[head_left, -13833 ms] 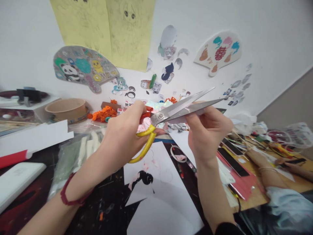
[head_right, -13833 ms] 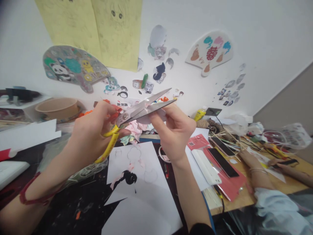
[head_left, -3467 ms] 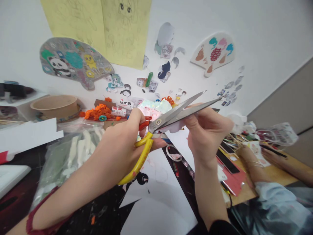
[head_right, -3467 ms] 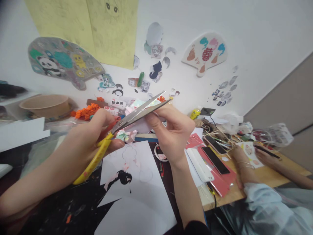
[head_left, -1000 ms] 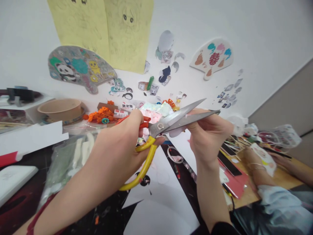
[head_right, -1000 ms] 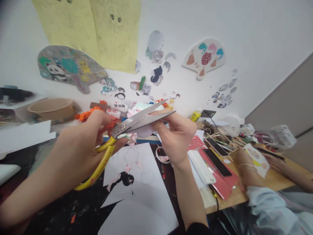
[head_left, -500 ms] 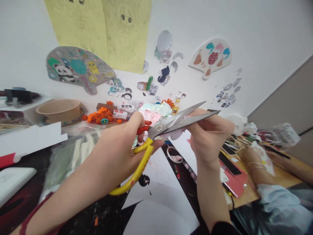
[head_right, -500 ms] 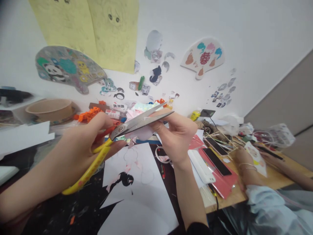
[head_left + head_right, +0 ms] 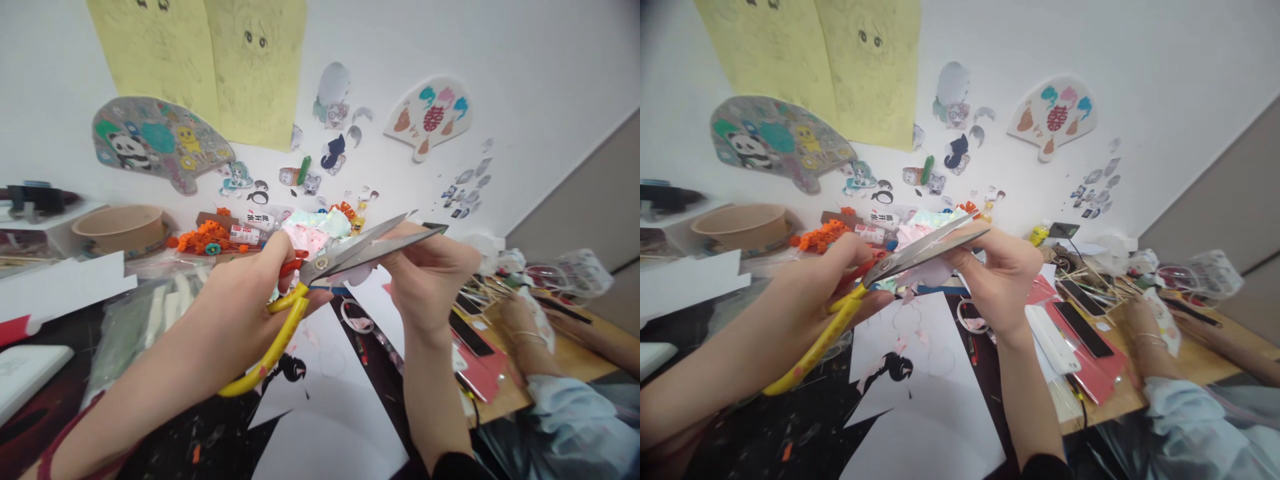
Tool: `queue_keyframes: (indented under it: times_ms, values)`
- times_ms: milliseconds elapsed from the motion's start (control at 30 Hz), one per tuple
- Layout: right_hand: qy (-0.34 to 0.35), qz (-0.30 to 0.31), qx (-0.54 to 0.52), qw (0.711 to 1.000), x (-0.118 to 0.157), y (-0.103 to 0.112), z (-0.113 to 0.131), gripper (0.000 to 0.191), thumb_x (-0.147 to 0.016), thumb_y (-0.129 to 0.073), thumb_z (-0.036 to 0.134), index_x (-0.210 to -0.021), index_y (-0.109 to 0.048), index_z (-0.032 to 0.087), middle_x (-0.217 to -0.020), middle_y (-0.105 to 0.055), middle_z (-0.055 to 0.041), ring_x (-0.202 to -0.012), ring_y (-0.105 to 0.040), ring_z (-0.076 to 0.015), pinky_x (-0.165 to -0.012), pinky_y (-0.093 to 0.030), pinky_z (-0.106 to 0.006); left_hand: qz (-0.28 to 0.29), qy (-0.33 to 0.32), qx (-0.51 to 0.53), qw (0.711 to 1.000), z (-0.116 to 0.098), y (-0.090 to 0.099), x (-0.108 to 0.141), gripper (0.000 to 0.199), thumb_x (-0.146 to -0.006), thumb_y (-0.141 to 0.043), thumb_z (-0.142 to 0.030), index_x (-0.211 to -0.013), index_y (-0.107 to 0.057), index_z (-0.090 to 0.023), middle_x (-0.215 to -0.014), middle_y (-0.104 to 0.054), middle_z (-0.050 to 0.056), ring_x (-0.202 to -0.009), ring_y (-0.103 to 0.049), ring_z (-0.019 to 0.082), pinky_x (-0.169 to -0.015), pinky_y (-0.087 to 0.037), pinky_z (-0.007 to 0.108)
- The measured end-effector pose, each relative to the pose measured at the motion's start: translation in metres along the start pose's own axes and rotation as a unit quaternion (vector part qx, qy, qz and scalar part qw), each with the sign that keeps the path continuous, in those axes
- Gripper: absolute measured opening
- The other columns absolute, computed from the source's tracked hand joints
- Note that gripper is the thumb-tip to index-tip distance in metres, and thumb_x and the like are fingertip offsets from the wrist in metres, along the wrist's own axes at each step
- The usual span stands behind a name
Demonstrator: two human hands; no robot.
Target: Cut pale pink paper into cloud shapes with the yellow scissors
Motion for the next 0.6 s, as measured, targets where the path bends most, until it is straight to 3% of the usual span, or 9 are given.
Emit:
queue_keyframes:
  times_ms: [600]
  values:
    - [0.024,0.016,-0.021,0.999,-0.0025,0.0005,0.0050,0.013,-0.079,-0.073,0.014,-0.073,-0.075,0.025,-0.067,-0.068,0.0034,-0.063,-0.061,-0.0142,-0.062,-0.050,-0.033,0.014,0.012,-0.021,1.000,0.0018,-0.0004,-0.0024,0.035,-0.082,-0.052,-0.052,-0.075,-0.031,-0.025,-0.053,-0.046,-0.004,-0.045,-0.037,0.013,-0.045,-0.028,0.027]
Point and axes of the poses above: each hand's wrist, its own x-axis away from the middle knuckle, its own y-axis out of the back of the hand, z = x × y, the point moved 5 cm from there along -x, towards the middle knuckle
